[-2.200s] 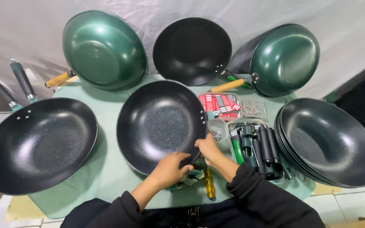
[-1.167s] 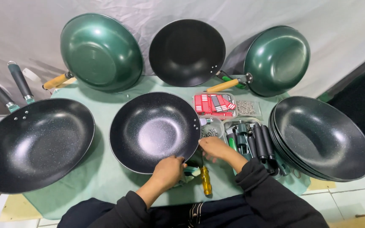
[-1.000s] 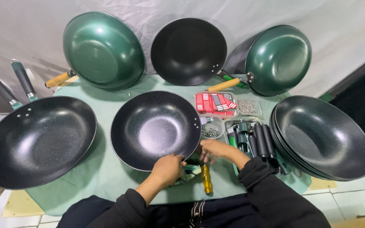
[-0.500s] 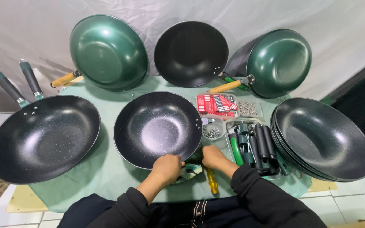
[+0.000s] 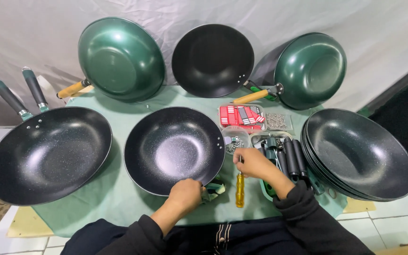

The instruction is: The person tightens the screws on a wok handle using a manual screwdriver.

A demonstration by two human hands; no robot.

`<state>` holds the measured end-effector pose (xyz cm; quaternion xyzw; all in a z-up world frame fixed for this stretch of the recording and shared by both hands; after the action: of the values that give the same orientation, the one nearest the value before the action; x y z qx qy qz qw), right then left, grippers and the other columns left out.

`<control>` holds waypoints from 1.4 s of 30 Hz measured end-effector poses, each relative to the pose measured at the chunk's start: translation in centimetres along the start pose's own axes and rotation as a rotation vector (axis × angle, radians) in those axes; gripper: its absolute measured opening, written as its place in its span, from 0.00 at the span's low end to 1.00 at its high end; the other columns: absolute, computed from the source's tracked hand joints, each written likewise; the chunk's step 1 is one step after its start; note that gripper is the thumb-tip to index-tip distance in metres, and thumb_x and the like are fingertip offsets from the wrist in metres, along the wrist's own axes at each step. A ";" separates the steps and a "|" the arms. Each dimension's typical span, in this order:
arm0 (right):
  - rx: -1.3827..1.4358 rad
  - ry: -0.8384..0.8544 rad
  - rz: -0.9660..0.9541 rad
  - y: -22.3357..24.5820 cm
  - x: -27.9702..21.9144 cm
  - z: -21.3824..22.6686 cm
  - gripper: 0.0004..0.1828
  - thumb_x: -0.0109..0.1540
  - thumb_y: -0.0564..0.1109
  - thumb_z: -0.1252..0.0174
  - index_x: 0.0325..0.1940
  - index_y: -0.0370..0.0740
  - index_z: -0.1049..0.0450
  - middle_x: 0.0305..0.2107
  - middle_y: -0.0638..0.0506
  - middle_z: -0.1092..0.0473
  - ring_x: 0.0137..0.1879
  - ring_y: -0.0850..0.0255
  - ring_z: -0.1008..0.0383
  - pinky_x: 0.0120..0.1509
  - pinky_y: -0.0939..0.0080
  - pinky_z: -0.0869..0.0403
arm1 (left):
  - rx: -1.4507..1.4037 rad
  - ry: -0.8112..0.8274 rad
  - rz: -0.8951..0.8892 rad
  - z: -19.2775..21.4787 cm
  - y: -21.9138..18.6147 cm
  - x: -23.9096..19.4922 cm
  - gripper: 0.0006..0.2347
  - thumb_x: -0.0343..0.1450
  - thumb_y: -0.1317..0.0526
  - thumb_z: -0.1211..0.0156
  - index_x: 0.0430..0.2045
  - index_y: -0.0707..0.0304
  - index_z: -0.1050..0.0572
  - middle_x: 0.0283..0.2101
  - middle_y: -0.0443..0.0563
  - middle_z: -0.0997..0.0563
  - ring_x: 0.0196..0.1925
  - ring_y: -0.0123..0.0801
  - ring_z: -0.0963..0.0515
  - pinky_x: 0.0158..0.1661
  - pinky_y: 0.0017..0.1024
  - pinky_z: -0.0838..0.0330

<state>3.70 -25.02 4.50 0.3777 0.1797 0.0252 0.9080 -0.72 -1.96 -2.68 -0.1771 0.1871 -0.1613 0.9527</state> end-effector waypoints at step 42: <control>-0.072 -0.184 0.037 -10.0 17.9 -2.5 0.13 0.63 0.55 0.43 0.44 0.51 0.17 0.39 0.44 0.21 0.52 0.47 0.21 0.57 0.49 0.24 | 0.068 -0.150 -0.012 8.0 7.9 10.4 0.16 0.76 0.50 0.48 0.52 0.55 0.24 0.46 0.61 0.18 0.54 0.56 0.18 0.54 0.46 0.24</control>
<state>18.70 -27.17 -9.58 0.3486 0.0876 0.0136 0.9331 13.64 3.35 -1.98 -0.1573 0.1083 -0.1598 0.9685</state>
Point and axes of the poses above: each hand's wrist, its own x-axis towards the middle knuckle, its own z-axis out of the back of the hand, y = z × x, the point moved 4 cm from there along x, towards the middle knuckle
